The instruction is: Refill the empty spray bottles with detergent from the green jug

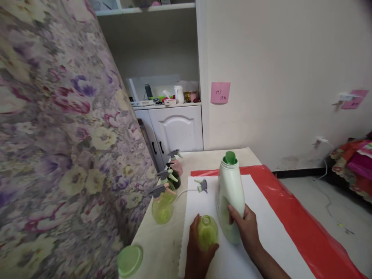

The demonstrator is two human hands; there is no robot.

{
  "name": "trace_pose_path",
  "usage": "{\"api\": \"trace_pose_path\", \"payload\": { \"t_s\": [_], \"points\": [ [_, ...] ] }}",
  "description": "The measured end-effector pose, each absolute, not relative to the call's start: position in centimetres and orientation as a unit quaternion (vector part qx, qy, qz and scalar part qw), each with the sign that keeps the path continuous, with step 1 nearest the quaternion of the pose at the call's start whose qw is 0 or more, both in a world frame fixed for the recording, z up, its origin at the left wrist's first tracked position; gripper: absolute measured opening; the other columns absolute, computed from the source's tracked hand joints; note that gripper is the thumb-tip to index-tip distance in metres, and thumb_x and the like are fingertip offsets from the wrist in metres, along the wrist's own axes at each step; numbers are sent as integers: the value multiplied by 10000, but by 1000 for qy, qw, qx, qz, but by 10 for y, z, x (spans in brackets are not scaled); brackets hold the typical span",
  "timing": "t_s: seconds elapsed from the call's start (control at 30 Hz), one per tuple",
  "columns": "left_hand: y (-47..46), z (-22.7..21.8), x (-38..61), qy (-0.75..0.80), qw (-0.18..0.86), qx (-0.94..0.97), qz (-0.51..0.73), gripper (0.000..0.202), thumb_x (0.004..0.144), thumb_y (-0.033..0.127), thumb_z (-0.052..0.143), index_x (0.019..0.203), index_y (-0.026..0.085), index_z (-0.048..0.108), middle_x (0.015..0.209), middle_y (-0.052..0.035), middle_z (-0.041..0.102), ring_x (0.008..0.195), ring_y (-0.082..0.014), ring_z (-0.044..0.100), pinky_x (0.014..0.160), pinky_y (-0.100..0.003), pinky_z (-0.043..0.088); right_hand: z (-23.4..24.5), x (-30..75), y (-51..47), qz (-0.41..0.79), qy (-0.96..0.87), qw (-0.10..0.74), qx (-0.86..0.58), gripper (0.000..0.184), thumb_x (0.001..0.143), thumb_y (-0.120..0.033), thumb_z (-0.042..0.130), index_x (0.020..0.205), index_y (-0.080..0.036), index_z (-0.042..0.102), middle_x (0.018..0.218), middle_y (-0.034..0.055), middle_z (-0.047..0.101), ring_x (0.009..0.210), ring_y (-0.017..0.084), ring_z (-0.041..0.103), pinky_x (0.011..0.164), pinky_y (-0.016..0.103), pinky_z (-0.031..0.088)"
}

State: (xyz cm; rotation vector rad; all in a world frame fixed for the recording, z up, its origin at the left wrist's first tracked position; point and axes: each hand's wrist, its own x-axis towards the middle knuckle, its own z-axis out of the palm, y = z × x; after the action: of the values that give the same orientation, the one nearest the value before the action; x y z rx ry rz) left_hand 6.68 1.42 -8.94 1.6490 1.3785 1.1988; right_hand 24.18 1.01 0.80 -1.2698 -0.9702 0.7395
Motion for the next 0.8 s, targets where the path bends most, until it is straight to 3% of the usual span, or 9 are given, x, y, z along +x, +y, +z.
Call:
{"api": "trace_pose_path", "payload": {
  "t_s": [0.2, 0.57, 0.8],
  "points": [
    [16, -96, 68, 525, 326, 624, 479, 856, 598, 124, 687, 1384, 208, 357, 1452, -101, 435, 1353, -276, 392, 1138, -406, 314, 17, 261, 17, 287, -421, 645, -569, 456, 784, -567, 617, 531, -217, 469, 462, -35, 478, 482, 140, 454, 498, 260, 375],
    [19, -83, 71, 521, 304, 649, 464, 804, 691, 337, 684, 1398, 208, 325, 1439, -119, 454, 1348, -292, 406, 1121, -429, 337, 56, 366, -27, 298, -439, 673, -516, 439, 822, -481, 600, 493, -208, 501, 418, -18, 470, 431, 133, 425, 459, 273, 321],
    [14, -47, 116, 500, 344, 671, 426, 868, 664, 207, 690, 1421, 223, 266, 1490, -96, 393, 1385, -245, 346, 1154, -390, 269, 26, 420, -65, 300, -440, 651, -541, 431, 808, -507, 601, 511, -208, 512, 396, -11, 481, 404, 137, 432, 449, 280, 314]
  ]
}}
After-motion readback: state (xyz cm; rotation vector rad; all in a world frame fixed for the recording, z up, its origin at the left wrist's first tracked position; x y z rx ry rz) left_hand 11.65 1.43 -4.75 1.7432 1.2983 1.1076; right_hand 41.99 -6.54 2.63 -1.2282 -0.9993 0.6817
